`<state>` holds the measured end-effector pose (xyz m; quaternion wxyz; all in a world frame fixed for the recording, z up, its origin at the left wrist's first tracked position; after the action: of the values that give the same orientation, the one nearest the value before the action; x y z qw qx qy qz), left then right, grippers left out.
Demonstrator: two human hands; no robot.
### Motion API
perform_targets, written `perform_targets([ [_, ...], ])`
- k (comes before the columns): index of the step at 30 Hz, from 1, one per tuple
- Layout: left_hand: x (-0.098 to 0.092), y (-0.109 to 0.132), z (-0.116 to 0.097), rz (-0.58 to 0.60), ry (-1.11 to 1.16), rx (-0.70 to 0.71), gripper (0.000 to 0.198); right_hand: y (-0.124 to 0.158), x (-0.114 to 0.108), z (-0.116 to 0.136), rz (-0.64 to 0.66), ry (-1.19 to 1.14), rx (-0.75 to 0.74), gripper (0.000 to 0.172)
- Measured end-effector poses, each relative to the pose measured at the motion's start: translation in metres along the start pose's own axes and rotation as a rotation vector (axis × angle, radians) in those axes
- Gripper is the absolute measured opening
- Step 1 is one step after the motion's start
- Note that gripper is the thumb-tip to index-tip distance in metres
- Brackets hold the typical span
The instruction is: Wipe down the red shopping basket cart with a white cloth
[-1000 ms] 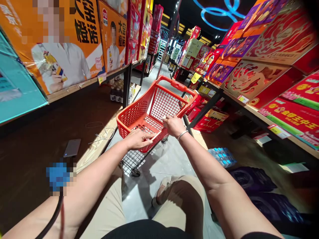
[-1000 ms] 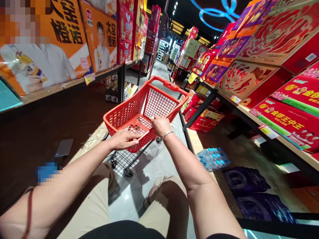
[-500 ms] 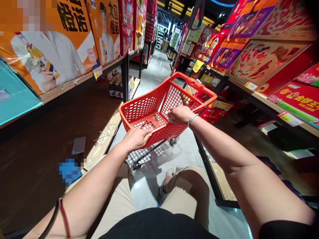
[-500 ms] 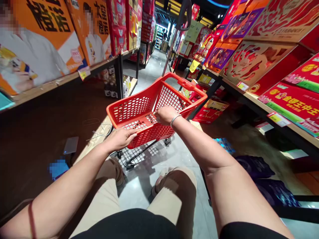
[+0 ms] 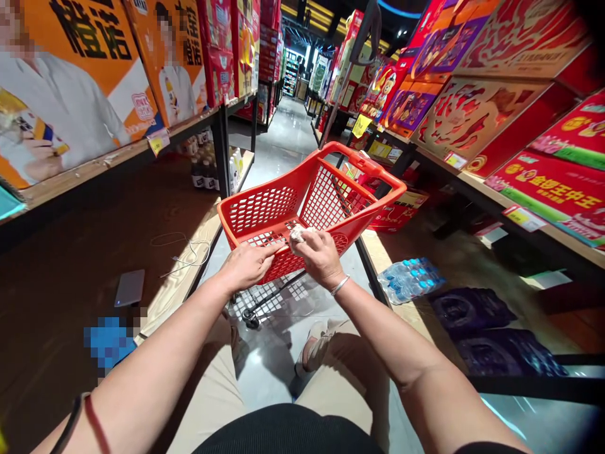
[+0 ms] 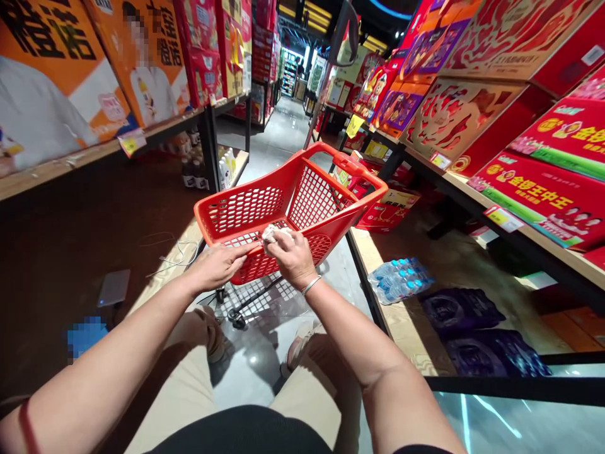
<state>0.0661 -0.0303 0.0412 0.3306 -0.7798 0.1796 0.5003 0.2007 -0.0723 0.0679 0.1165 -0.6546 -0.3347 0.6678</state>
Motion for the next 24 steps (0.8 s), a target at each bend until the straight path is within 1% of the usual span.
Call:
perform_targets([
  [1,-0.001,0.0,0.001,0.003,0.018,0.008,0.053,0.001,-0.002,-0.018,0.011,0.018,0.027,0.035],
  [2,-0.001,0.001,0.001,0.008,0.03,0.015,0.052,0.001,-0.005,-0.041,0.015,0.048,0.079,0.035],
  [4,-0.002,0.001,0.003,0.023,0.038,0.01,0.052,-0.002,-0.018,-0.096,-0.004,0.119,0.229,0.035],
  [5,-0.002,0.0,0.003,0.027,0.038,0.001,0.051,-0.004,-0.026,-0.119,-0.029,0.142,0.299,0.035],
  [6,-0.003,-0.001,0.002,0.029,0.039,-0.01,0.05,-0.007,-0.031,-0.136,-0.054,0.149,0.351,0.034],
  [7,-0.003,-0.003,0.0,0.031,0.039,-0.022,0.05,-0.009,-0.035,-0.145,-0.072,0.14,0.381,0.034],
  [8,-0.003,-0.006,-0.004,0.034,0.039,-0.033,0.05,-0.011,-0.035,-0.146,-0.08,0.119,0.39,0.034],
  [9,-0.003,-0.009,-0.009,0.036,0.039,-0.038,0.052,-0.013,-0.032,-0.141,-0.077,0.09,0.384,0.034],
  [10,-0.003,-0.014,-0.016,0.035,0.034,-0.043,0.054,-0.015,-0.027,-0.13,-0.065,0.059,0.369,0.034],
  [13,-0.003,-0.026,-0.034,0.01,0.0,-0.057,0.057,-0.015,-0.009,-0.084,0.008,-0.022,0.293,0.04],
  [15,-0.001,-0.033,-0.037,-0.023,-0.028,-0.089,0.055,-0.017,-0.003,-0.06,0.06,-0.056,0.216,0.044],
  [16,0.001,-0.035,-0.034,-0.042,-0.038,-0.112,0.054,-0.02,-0.002,-0.055,0.08,-0.056,0.183,0.044],
  [17,0.002,-0.036,-0.031,-0.062,-0.047,-0.133,0.054,-0.023,-0.003,-0.056,0.097,-0.038,0.163,0.044],
  [18,0.004,-0.036,-0.026,-0.082,-0.052,-0.148,0.055,-0.027,-0.006,-0.064,0.11,-0.004,0.164,0.042],
  [19,0.005,-0.035,-0.022,-0.097,-0.053,-0.155,0.056,-0.033,-0.009,-0.077,0.118,0.044,0.187,0.04],
  [22,0.007,-0.033,-0.012,-0.12,-0.035,-0.14,0.057,-0.047,-0.024,-0.132,0.098,0.173,0.35,0.036],
  [24,0.007,-0.031,-0.008,-0.128,-0.026,-0.134,0.056,-0.051,-0.032,-0.157,0.041,0.186,0.466,0.038],
])
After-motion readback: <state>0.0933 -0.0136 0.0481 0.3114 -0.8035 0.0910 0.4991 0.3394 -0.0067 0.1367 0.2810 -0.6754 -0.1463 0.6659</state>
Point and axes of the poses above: each hand's wrist, its own y-axis away from the middle knuckle, its own x-axis out of the palm, z = x × y, the point moved 10 cm from there along -y, towards the middle knuckle, and after that the axes turned 10 degrees about -z, right-handed, at the moved point
